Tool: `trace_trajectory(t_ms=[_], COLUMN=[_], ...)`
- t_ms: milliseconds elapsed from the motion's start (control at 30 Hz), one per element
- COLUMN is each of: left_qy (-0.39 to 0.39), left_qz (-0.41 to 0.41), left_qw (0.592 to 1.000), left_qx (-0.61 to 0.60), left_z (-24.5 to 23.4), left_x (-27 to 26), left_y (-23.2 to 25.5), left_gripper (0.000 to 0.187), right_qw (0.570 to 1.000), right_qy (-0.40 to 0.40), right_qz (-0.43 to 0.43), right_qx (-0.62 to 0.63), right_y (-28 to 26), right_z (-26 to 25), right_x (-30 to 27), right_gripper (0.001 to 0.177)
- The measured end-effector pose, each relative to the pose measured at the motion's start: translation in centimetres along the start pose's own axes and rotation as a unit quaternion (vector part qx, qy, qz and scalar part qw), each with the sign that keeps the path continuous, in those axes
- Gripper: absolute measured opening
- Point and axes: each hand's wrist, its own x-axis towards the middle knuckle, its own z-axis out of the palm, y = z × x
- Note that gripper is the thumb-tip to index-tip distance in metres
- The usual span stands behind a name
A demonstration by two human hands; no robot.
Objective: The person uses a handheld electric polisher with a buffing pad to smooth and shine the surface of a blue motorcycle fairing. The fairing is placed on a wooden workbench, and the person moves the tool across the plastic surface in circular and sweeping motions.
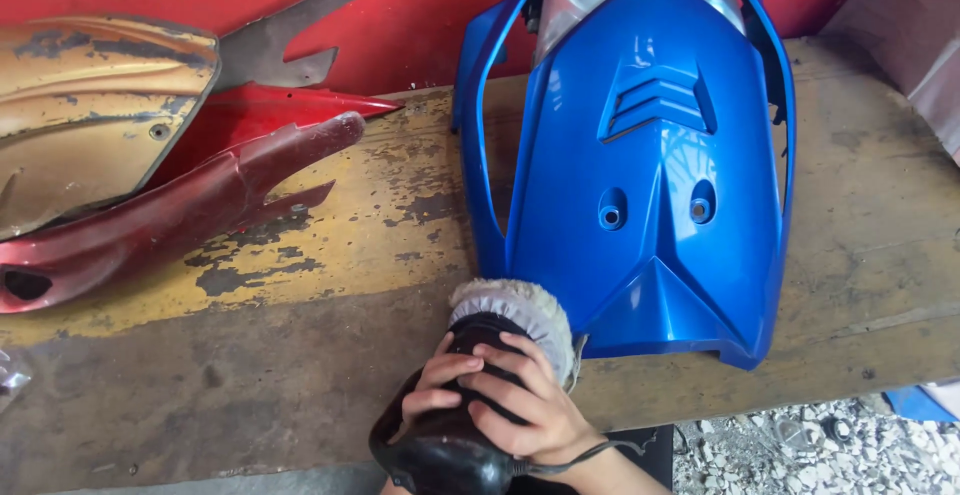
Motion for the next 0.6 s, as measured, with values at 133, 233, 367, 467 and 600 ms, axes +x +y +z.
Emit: trace_trajectory(t_ms=[133,233,367,467,600], left_qy=[0.057,0.035,-0.006,-0.063,-0.103], left_qz=[-0.036,-0.028,0.023,0.06,0.01], left_qw=[0.997,0.999,1.0,0.996,0.995], left_qx=[-0.023,-0.008,-0.015,-0.006,0.006], left_z=[1.7,2.0,1.5,1.3,2.7], left_x=[4.1,4.4,0.8,2.1,6.1], left_y=[1.1,1.7,-1.1,0.1,2.8], left_gripper=[0.018,0.018,0.019,0.02,0.019], right_qw=[0.999,0.997,0.998,0.999,0.995], right_qy=[0.018,0.031,0.046,0.034,0.083], right_qz=[0.004,0.034,0.03,0.029,0.036], right_qx=[-0.05,-0.069,-0.041,-0.029,-0.041], right_y=[0.7,0.1,-1.2,-1.2,-0.3], right_z=[-1.6,-1.3,-1.8,-2.2,-3.6], right_x=[2.1,0.6,-2.0,-3.3,-2.0], right_gripper=[0.03,0.027,0.026,0.026,0.023])
